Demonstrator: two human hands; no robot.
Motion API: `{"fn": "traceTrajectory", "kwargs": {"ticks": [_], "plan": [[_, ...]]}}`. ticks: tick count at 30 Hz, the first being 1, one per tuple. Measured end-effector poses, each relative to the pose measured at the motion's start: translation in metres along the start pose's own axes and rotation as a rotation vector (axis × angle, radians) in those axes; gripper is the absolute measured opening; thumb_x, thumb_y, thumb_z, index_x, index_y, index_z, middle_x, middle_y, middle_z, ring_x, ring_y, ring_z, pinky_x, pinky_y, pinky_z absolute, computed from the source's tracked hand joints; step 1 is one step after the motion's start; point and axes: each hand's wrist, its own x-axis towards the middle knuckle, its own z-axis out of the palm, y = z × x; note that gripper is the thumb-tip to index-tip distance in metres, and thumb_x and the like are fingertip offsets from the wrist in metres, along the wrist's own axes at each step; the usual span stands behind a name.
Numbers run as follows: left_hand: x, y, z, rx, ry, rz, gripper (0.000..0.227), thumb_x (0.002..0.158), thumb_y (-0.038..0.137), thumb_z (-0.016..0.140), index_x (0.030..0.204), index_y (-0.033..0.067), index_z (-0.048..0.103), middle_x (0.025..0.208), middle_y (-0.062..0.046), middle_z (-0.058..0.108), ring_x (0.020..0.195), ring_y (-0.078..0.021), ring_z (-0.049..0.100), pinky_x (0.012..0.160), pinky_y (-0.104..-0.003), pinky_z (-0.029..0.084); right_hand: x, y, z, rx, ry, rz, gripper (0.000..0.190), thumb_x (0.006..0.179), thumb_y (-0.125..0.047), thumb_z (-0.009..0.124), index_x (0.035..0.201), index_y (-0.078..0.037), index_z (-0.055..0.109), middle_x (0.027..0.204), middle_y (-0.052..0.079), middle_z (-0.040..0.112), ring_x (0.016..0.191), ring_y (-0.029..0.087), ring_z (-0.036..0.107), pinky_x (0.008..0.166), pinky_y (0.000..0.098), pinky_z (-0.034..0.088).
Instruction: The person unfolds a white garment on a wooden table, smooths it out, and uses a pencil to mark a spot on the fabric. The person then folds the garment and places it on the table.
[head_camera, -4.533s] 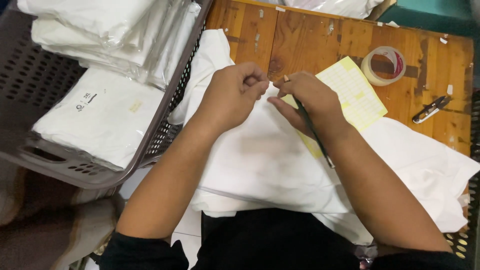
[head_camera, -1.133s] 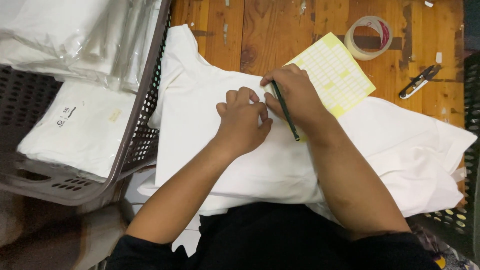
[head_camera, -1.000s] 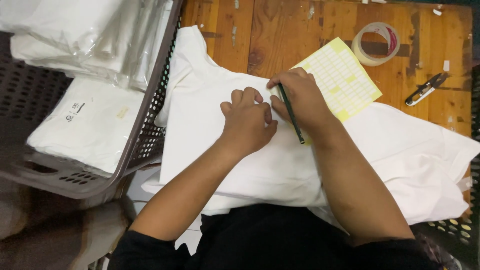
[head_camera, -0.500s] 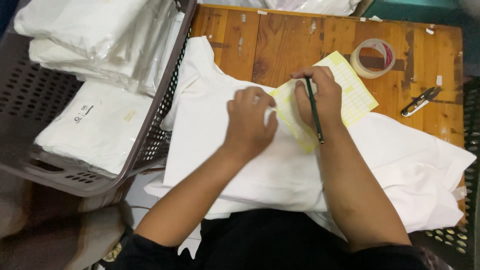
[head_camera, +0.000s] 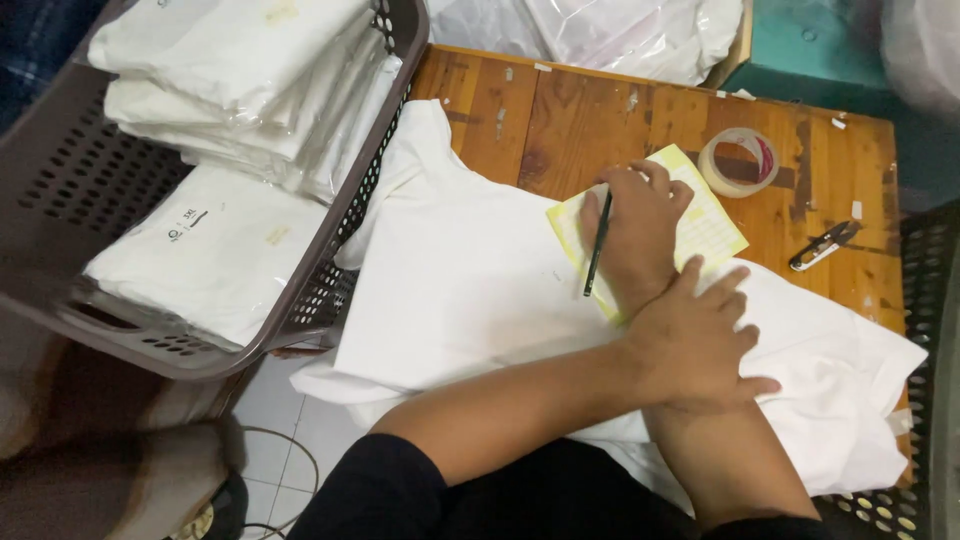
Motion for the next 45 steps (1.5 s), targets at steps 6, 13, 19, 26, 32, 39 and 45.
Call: {"fn": "traceTrajectory", "kwargs": {"ticks": [6,13,19,26,32,39,45], "plan": [[0.017,-0.022,0.018,0.03,0.125,-0.073,0.029,0.076,0.031,0.043,0.092,0.0152,0.06,0.088,-0.007,0.057,0.094,-0.0278,0.05,0.078,-0.047,0.031,-0.002,0.021,0.014,0.134,-0.123,-0.013,0.02,0.077,-0.029,0.058,0.094,-0.018,0.056,0.082,0.0,0.062,0.102,0.018,0.051,0.085,0.0318,0.033],[0.002,-0.064,-0.027,0.235,0.514,-0.012,0.009,0.078,0.017,0.054,0.074,0.0114,0.06,0.068,-0.007,0.054,0.073,-0.0247,0.05,0.072,-0.045,0.035,-0.002,0.015,0.003,0.333,-0.15,0.077,0.03,0.07,-0.027,0.067,0.095,-0.022,0.052,0.091,-0.002,0.057,0.096,0.02,0.052,0.084,0.0308,0.036],[-0.027,-0.083,-0.05,-0.14,0.316,0.085,0.013,0.075,0.019,0.052,0.083,0.012,0.06,0.083,-0.005,0.059,0.087,-0.0259,0.051,0.077,-0.04,0.036,0.007,0.053,0.031,0.453,-0.275,0.14,0.025,0.076,-0.036,0.061,0.096,-0.025,0.049,0.101,0.004,0.057,0.092,0.03,0.056,0.082,0.0365,0.04],[-0.055,-0.164,-0.045,-0.222,0.104,-0.865,0.02,0.075,0.034,0.056,0.079,0.0147,0.061,0.066,-0.002,0.06,0.068,-0.0234,0.061,0.057,-0.036,0.046,0.003,0.014,-0.006,0.494,-0.06,-0.004,0.016,0.092,-0.028,0.043,0.09,-0.019,0.056,0.081,0.005,0.061,0.088,0.026,0.058,0.077,0.0364,0.042],[-0.046,-0.154,-0.033,-0.256,0.057,-0.792,0.022,0.076,0.033,0.059,0.083,0.012,0.06,0.072,-0.003,0.055,0.072,-0.0225,0.059,0.06,-0.034,0.046,0.001,0.015,-0.007,0.559,-0.137,0.041,0.017,0.074,-0.013,0.064,0.091,-0.015,0.06,0.072,0.005,0.061,0.076,0.023,0.057,0.07,0.0337,0.045],[-0.045,-0.149,-0.037,-0.904,0.335,-0.899,0.012,0.076,0.013,0.059,0.085,0.0046,0.058,0.067,-0.005,0.059,0.058,-0.0111,0.056,0.056,-0.023,0.045,0.003,0.01,-0.013,0.733,-0.154,0.101,0.021,0.067,-0.009,0.07,0.086,-0.011,0.06,0.075,0.006,0.061,0.075,0.018,0.061,0.07,0.0289,0.046],[-0.042,-0.144,-0.047,-1.07,0.35,-0.906,0.024,0.079,0.003,0.055,0.103,0.003,0.052,0.068,-0.008,0.061,0.052,-0.0089,0.058,0.052,-0.018,0.047,0.006,0.008,-0.017,0.649,-0.159,0.093,0.021,0.069,-0.01,0.069,0.088,-0.011,0.06,0.08,0.005,0.063,0.083,0.02,0.06,0.073,0.0305,0.045]]}}
